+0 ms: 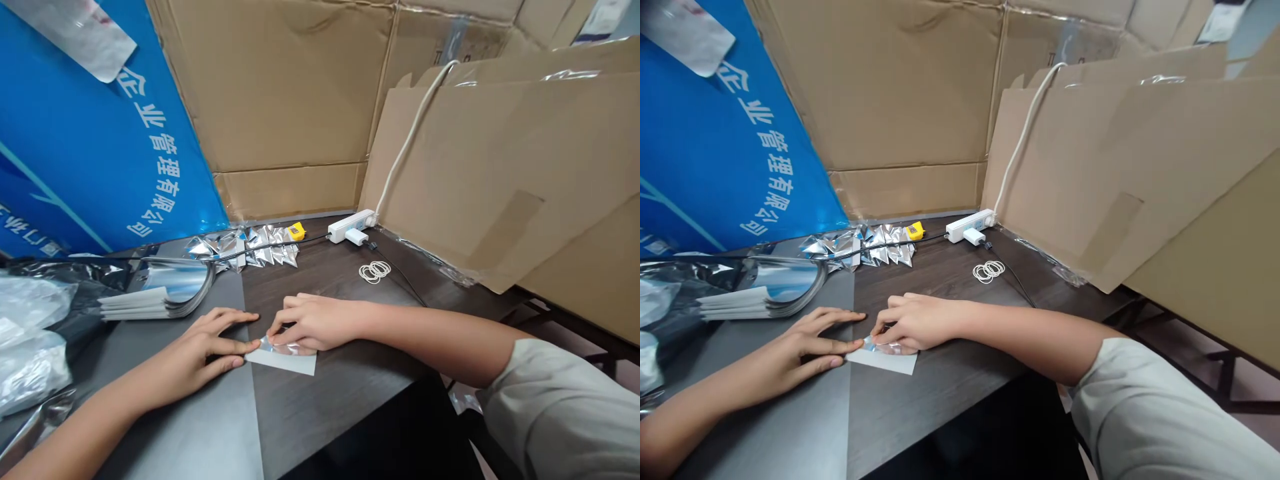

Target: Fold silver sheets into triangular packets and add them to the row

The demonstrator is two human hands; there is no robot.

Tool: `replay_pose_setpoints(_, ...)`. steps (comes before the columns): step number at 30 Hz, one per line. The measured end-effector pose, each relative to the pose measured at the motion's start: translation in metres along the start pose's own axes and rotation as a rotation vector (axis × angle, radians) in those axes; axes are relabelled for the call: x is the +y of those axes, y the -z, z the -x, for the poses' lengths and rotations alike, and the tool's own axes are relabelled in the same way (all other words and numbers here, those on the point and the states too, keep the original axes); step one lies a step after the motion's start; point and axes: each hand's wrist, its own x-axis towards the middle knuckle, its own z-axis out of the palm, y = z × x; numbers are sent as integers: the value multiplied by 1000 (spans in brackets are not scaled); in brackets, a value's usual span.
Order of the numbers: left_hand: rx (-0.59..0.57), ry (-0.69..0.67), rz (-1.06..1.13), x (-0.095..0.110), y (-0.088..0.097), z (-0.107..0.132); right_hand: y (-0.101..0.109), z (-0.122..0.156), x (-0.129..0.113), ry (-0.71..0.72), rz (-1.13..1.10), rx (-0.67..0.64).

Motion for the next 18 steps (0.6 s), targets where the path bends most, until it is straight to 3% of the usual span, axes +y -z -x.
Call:
replay_pose_setpoints(6,82,-62,-19,-2,4,-1,-3,1,0,11,9,51)
replay_pose_setpoints(9,137,-39,-135,6,4,-4,-7,0,-3,-12,8,87)
replay_pose_setpoints(12,199,4,-252,25,6,-12,-9,-1,-10,-80,76,104)
replay_pose_setpoints(14,234,-10,-204,41,6,-18,-10,-2,-15,-147,105,111)
replay_pose_setpoints(18,132,-158,-20,71,-1,-27,-11,-2,-16,-279,71,124)
